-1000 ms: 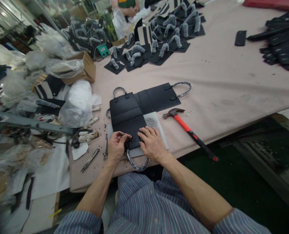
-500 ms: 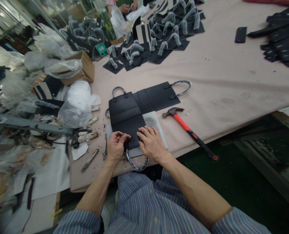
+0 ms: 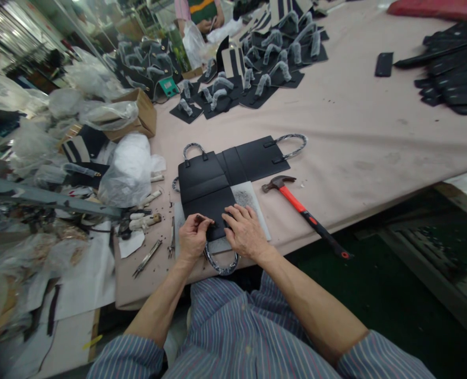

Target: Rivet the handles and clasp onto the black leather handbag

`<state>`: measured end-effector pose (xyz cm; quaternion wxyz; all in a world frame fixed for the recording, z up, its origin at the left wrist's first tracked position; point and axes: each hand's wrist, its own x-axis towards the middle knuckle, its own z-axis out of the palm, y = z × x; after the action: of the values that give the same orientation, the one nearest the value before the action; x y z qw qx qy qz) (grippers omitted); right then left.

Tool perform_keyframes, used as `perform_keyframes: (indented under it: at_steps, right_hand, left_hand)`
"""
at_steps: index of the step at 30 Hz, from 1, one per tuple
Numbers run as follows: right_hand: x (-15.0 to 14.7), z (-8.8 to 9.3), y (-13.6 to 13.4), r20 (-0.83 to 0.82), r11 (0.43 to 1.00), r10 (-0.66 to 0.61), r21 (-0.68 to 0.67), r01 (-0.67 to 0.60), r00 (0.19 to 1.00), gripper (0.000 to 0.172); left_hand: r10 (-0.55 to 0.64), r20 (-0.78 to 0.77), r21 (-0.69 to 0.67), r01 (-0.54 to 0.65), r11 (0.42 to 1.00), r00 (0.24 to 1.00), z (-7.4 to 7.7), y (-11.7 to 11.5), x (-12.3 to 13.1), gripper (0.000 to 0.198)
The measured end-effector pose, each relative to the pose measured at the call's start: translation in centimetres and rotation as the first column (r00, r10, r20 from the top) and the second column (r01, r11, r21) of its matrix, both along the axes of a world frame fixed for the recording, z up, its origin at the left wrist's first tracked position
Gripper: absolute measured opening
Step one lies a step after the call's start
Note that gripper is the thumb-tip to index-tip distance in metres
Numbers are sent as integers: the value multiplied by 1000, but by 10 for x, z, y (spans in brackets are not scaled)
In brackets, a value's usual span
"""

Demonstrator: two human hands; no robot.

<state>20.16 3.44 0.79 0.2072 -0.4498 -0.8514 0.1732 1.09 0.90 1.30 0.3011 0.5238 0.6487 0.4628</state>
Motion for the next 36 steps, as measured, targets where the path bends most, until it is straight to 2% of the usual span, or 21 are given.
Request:
perform_keyframes:
  at_steps: [5,13,16,18,21,23,24,26,28,30,31,32,34,35,36]
  right_hand:
    - [1,-2,1,-18,1000,7,11,-7,1000,40]
    - [1,-1,3,-72,1000,26,-10,-27,997,38]
    - [17,4,11,-163,998,53,-22,-57,985,38]
    - [40,9,19,-174,1000,-18,7,19,985,39]
    - [89,13,27,-3,963,-258,79,257,966,39]
    - [123,11,29,210,914,-406,83,397,889,39]
    - [137,10,29,317,895,-439,72,440,841,39]
    - [157,7,29,474,880,-427,19,475,770,36]
    - [165,9,30,528,863,-403,-55,503,748,33]
    - [162,16,34,501,799,-426,-182,573,753,23]
    - [157,22,36,440,727,-458,-315,610,773,17]
    - [151,28,38,347,629,-496,-488,605,796,11]
    - [137,43,40,141,417,-580,-795,441,802,8]
    - [129,50,40,66,344,-614,-875,342,787,9]
    - [121,57,39,20,307,-635,-911,276,773,9]
  left_hand:
    - [41,-16,-25,-41,999,999,0,-1,4,11]
    - [48,-168,41,-42,998,985,-3,-4,8,13]
    - [27,-198,53,-16,998,980,-4,-4,7,13]
    - [4,-197,69,10,998,980,-4,-4,6,13]
    - [-27,-183,90,44,995,983,-5,-6,4,14]
    - [-50,-189,94,69,993,981,-6,-7,4,15]
    - [-59,-192,98,79,992,980,-6,-7,4,15]
    - [-75,-185,103,96,990,980,-7,-7,4,15]
    - [-88,-165,103,105,989,982,-7,-7,3,14]
    - [-101,-150,101,116,988,984,-7,-7,3,14]
    - [-106,-145,104,122,987,984,-7,-6,2,14]
    - [-110,-142,110,126,986,984,-7,-6,2,14]
    - [-109,-140,127,127,984,984,-9,-5,2,14]
    - [-106,-140,135,124,983,985,-10,-4,2,14]
    - [-102,-140,140,122,983,985,-11,-4,3,14]
